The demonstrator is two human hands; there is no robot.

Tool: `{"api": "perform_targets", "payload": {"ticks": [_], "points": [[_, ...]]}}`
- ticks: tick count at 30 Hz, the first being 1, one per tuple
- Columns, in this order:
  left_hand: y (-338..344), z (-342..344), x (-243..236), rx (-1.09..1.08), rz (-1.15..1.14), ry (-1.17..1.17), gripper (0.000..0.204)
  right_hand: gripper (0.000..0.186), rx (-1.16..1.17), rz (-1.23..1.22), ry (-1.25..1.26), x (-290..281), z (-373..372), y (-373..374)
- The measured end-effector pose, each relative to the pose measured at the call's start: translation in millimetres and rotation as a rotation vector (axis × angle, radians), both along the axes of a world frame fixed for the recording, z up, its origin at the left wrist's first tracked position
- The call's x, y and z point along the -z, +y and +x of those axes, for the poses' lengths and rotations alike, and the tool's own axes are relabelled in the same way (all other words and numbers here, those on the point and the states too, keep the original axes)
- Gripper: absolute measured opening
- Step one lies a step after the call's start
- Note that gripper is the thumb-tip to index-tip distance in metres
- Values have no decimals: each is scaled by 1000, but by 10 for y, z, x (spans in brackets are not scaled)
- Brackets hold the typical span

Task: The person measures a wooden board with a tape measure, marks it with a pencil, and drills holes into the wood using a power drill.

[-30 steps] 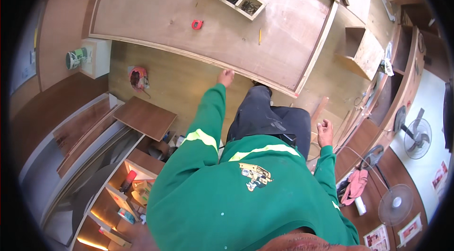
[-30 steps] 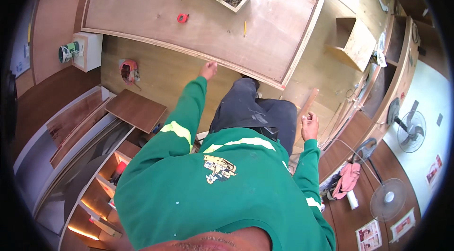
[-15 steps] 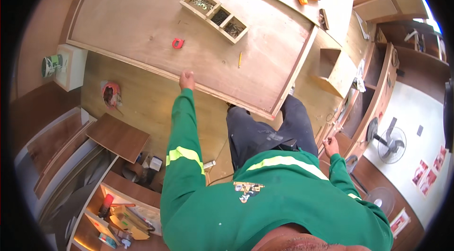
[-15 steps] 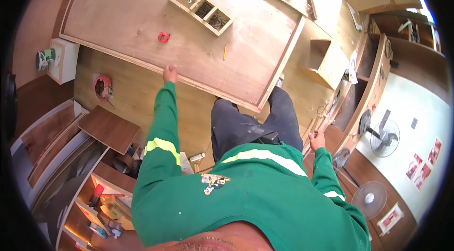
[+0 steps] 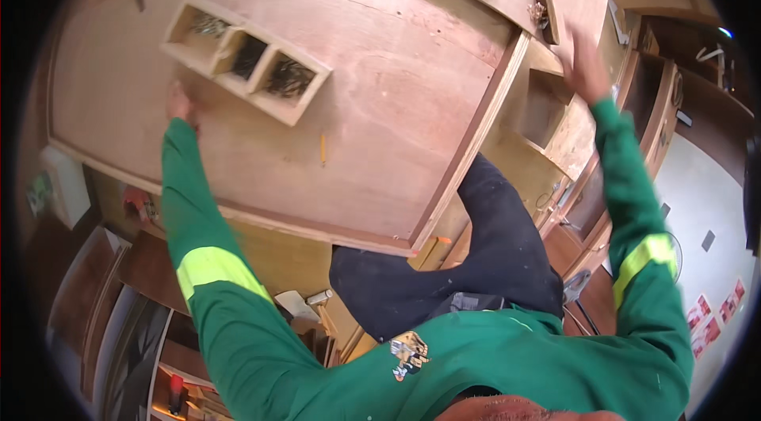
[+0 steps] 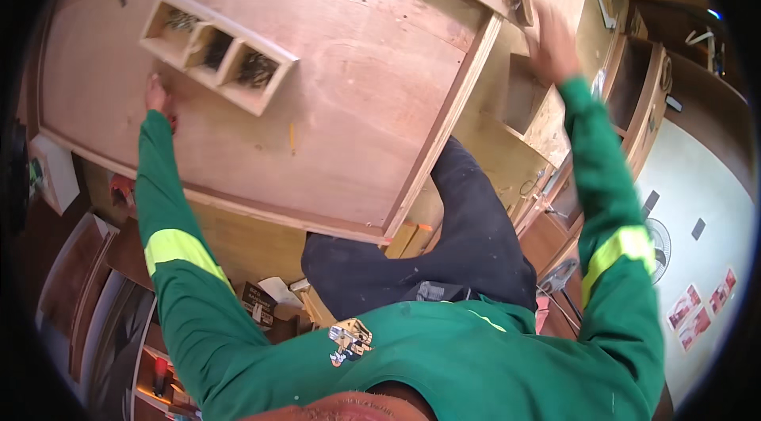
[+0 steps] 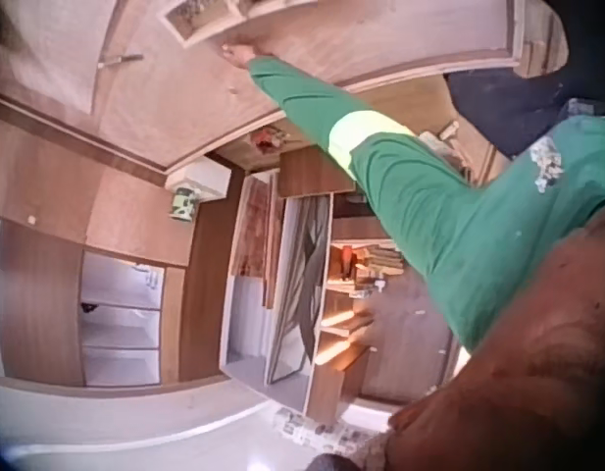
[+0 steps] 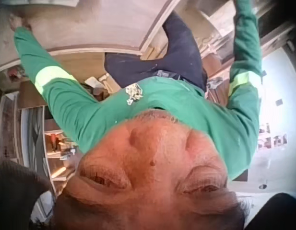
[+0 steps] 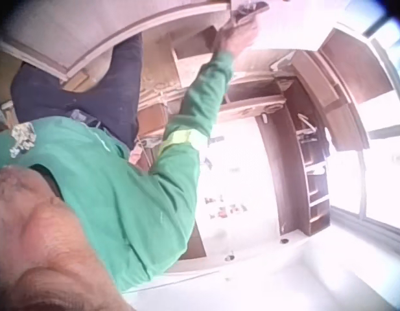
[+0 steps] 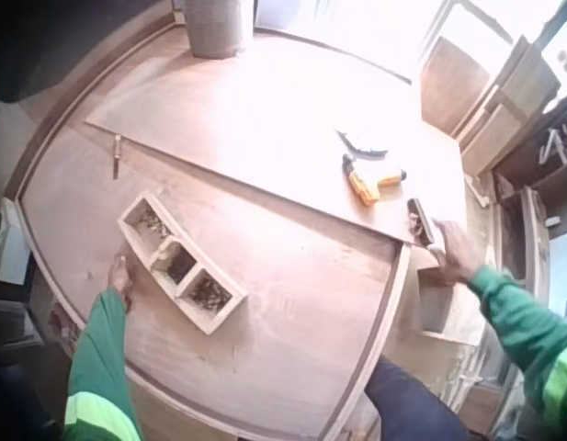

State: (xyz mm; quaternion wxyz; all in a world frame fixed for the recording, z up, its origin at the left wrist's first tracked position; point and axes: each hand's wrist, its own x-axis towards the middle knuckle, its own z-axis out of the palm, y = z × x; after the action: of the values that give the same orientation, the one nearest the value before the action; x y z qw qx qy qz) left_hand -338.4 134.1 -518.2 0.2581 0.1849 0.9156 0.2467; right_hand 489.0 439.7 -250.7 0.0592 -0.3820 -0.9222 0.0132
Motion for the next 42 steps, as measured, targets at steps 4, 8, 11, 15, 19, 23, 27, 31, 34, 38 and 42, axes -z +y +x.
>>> {"api": "perform_targets", "payload": {"ticks": [4,8,11,15,19,23,27,31,34,38,42], "points": [[113,64,280,267,-151,575,56,91,115,-48,-401,348,-739,1609],[333,759,217,109,-257,656,48,85,20,-320,-675,626,-1165,2071],[119,403,28,257,-306,654,41,79,-1,-328,-667,708,-1403,2046],[16,-58,49,384,-516,638,38,72,15,-308,-601,699,-1375,2011],[-550,575,-84,-263,202,90,15,65,29,-327,-505,697,-1434,1869],[-604,2653,-879,-611,630,-388,11,58,199,-359,-414,473,-1282,1605],[-569,4369,-1503,-662,672,-936,17,49,-194,-393,376,811,-322,898],[-217,5464,-1437,-575,802,-1380,13,28,424,-847,643,309,-166,-958],[341,5911,-1428,-624,808,-1614,18,24,859,-1141,791,-373,-456,-1854],[714,6146,-1534,-639,593,-1669,19,31,960,-1374,879,-616,-368,-2343],[757,6267,-1649,-553,619,-1749,18,28,880,-1395,792,-532,-200,-2515]]}}
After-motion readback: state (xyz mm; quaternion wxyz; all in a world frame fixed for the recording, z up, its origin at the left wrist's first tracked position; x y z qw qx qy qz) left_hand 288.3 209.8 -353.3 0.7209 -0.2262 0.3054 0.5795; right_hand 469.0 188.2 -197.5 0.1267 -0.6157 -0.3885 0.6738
